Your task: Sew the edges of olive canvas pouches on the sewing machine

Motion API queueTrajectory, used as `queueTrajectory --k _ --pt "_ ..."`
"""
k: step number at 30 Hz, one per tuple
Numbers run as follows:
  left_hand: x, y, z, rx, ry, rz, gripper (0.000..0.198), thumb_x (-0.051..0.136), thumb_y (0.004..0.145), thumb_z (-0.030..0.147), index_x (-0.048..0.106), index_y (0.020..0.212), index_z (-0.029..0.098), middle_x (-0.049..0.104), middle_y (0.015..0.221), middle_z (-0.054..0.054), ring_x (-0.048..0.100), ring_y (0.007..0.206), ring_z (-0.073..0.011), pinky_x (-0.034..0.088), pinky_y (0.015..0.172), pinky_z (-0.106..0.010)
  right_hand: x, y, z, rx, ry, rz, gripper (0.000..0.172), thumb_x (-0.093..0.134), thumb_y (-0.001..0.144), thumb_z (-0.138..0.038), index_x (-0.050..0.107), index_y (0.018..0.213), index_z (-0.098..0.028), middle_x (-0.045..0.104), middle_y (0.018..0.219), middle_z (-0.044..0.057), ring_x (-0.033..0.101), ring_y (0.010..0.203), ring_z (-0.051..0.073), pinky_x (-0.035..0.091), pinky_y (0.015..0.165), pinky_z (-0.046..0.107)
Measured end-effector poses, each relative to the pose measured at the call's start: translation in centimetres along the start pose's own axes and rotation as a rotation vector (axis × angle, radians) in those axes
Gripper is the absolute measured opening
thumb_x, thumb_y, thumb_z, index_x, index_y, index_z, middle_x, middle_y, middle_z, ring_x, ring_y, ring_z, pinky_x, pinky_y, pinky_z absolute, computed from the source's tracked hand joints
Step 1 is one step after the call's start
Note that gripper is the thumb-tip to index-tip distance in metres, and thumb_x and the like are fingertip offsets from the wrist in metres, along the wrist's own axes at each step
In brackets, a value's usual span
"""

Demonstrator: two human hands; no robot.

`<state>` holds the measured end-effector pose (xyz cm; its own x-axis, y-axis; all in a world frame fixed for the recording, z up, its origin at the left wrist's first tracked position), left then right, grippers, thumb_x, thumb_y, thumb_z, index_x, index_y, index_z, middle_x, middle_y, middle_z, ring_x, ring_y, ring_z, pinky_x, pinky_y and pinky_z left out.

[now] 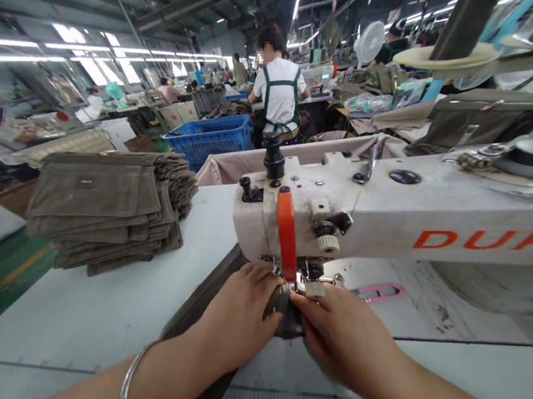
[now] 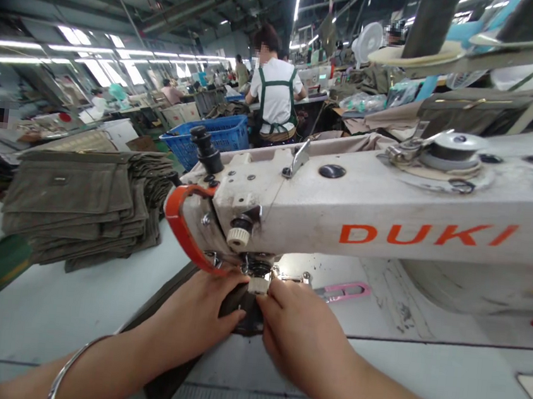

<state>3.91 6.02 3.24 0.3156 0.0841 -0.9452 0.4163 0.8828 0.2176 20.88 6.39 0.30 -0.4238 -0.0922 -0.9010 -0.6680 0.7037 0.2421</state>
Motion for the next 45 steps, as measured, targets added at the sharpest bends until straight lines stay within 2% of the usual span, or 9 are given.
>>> queueTrajectory --k 6,12,17,21,25,30,32,39,45 --pt "-0.8 1.1 -0.1 -0.059 -0.028 -0.113 0.030 0.053 0.067 0.001 0.061 0.089 0.020 0.068 0.091 -0.006 0.065 0.091 -0.0261 0.054 0.081 -0.039 0.2 0.0 -0.5 -0.086 -0.007 0.040 0.032 0.052 0.085 -0.013 0.064 0.115 -0.015 0.064 0.101 0.012 0.058 0.101 0.028 0.049 0.085 0.044" --pt "-0.4 0.7 1.6 0.142 0.113 -0.104 0.059 0.051 0.059 0.001 0.051 0.117 0.012 0.058 0.121 -0.019 0.053 0.116 -0.0374 0.044 0.097 -0.055 0.7 0.6 -0.5 -0.080 0.010 0.010 0.031 0.050 0.086 -0.010 0.063 0.114 -0.013 0.063 0.106 0.012 0.056 0.105 0.027 0.047 0.091 0.044" --pt "-0.3 1.4 0.2 0.025 0.012 -0.115 0.034 0.044 0.065 -0.005 0.056 0.087 0.019 0.066 0.082 -0.005 0.065 0.084 -0.0254 0.052 0.077 -0.039 0.6 0.6 -0.5 -0.066 0.033 -0.017 0.030 0.050 0.088 -0.012 0.061 0.116 -0.013 0.062 0.111 0.012 0.055 0.107 0.028 0.045 0.095 0.045" --pt "-0.4 1.2 -0.5 -0.051 -0.046 -0.098 0.031 0.045 0.064 -0.004 0.053 0.080 0.021 0.065 0.078 -0.002 0.064 0.074 -0.0211 0.052 0.068 -0.032 0.4 0.9 -0.8 -0.065 0.041 -0.045 0.035 0.049 0.086 -0.012 0.058 0.120 -0.013 0.060 0.116 0.013 0.054 0.111 0.028 0.044 0.095 0.044" --pt "-1.1 0.8 0.3 0.026 -0.081 -0.156 0.047 0.053 0.062 0.001 0.055 0.105 0.020 0.068 0.102 -0.008 0.065 0.097 -0.0273 0.054 0.081 -0.039 0.2 1.5 -1.1 -0.051 0.014 -0.063 0.035 0.051 0.085 -0.015 0.059 0.120 -0.015 0.061 0.114 0.012 0.056 0.108 0.029 0.045 0.091 0.044" --pt "-2.7 2.0 1.2 -0.012 -0.238 -0.283 0.037 0.043 0.065 -0.004 0.062 0.081 0.022 0.072 0.093 -0.001 0.067 0.100 -0.0220 0.053 0.088 -0.033 0.0 1.4 -1.1 -0.032 -0.093 -0.083 0.035 0.055 0.084 -0.016 0.060 0.119 -0.016 0.065 0.094 0.008 0.059 0.084 0.027 0.047 0.074 0.042" --pt "-3.0 2.3 1.2 -0.073 -0.252 -0.319 0.038 0.041 0.070 -0.002 0.065 0.086 0.022 0.072 0.098 -0.002 0.066 0.102 -0.0212 0.051 0.091 -0.032 -0.1 1.1 -0.9 -0.027 -0.119 -0.075 0.036 0.056 0.085 -0.017 0.060 0.121 -0.018 0.065 0.089 0.006 0.059 0.081 0.027 0.046 0.071 0.040" --pt "-1.5 1.3 2.2 -0.106 -0.068 -0.336 0.033 0.044 0.072 0.001 0.063 0.096 0.014 0.067 0.103 -0.011 0.063 0.100 -0.0245 0.049 0.094 -0.037 0.2 0.4 -0.5 -0.023 -0.137 -0.049 0.037 0.059 0.084 -0.017 0.058 0.121 -0.019 0.063 0.090 0.005 0.056 0.082 0.026 0.042 0.073 0.040" --pt "-0.4 0.7 2.5 -0.104 -0.104 -0.281 0.039 0.045 0.074 0.000 0.059 0.107 0.015 0.063 0.111 -0.010 0.059 0.108 -0.0228 0.047 0.099 -0.036 0.5 0.2 -0.5 -0.041 -0.149 -0.028 0.031 0.059 0.081 -0.019 0.060 0.112 -0.019 0.062 0.085 0.004 0.054 0.078 0.025 0.040 0.070 0.038"
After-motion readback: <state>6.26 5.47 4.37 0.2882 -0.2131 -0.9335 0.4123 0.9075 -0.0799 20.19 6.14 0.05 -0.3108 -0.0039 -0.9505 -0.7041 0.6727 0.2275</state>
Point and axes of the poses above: each hand's wrist, its own y-axis towards the middle knuckle, its own x-axis out of the palm, z = x × y, the point moved 3 cm from there along y, towards the middle knuckle
